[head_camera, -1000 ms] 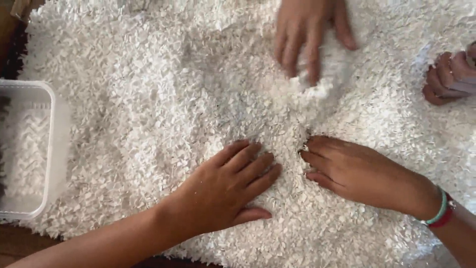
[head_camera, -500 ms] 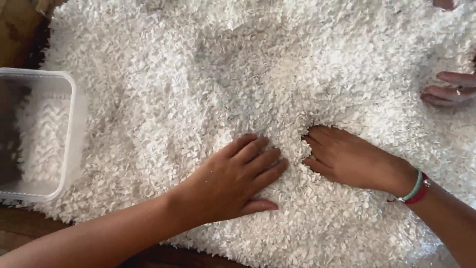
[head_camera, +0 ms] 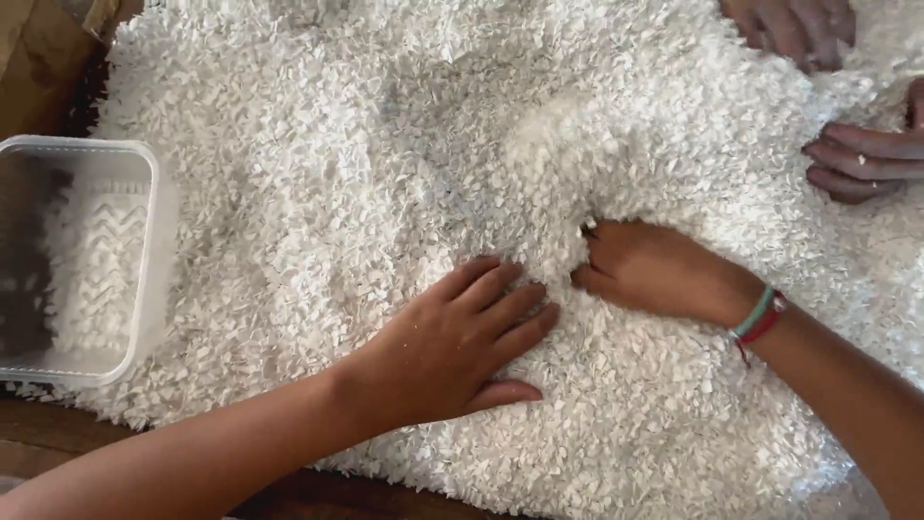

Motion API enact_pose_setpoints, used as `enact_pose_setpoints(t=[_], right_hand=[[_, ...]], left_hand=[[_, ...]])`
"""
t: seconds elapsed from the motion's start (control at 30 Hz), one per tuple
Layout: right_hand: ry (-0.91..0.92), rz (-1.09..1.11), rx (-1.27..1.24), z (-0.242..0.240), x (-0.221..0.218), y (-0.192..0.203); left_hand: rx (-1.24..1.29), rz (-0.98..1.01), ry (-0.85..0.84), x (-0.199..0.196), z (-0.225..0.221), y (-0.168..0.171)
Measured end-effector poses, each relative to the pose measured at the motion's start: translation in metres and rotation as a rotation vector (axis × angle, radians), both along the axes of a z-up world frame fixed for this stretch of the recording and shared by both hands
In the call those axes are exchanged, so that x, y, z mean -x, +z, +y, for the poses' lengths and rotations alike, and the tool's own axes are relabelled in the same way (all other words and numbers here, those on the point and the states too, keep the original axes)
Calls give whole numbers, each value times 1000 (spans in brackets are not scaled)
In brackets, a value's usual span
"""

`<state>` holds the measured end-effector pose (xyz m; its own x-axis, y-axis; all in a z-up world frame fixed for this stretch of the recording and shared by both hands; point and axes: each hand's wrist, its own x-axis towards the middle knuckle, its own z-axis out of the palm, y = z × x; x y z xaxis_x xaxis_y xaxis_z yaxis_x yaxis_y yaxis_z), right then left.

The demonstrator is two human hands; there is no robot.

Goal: The person sorts white rice on a large wooden tray by hand, picking up small handfuls and sifting through them to remove impurities. Another person works alongside on the same tray. The sorted rice is placed into a clear plastic container on the left.

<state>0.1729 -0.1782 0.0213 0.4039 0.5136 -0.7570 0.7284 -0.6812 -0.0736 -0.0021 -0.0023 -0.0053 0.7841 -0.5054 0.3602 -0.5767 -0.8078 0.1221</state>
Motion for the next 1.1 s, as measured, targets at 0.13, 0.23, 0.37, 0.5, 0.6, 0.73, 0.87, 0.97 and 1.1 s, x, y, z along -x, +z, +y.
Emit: enact_pose_setpoints(t=[0.13,0.23,0.37,0.5,0.6,0.73,0.87,0.97,1.1], right_hand=[[685,-196,-323,-33,-40,-49],[843,-270,-172,-13,-44,-15],[-156,9,-114,30,-54,45],[-141,-53,-199,45,-64,65],[-129,50,-261,41,-67,52],[-73,61,-324,31,-41,32],[87,-33,-351,2,2,18],[384,-159,-577,-44,11,0],[357,-139,-527,-81,20,8]], left_hand=[[-6,-8,2,0,0,-1],[4,9,4,-1,1,-3],[-5,-15,1,1,2,-2],[6,-20,0,0,3,-1],[-23,-40,15,0,3,3],[10,-37,-4,0,4,2],[-35,-42,13,1,4,1],[-17,-36,12,2,3,-3],[-55,-22,22,2,2,-3]])
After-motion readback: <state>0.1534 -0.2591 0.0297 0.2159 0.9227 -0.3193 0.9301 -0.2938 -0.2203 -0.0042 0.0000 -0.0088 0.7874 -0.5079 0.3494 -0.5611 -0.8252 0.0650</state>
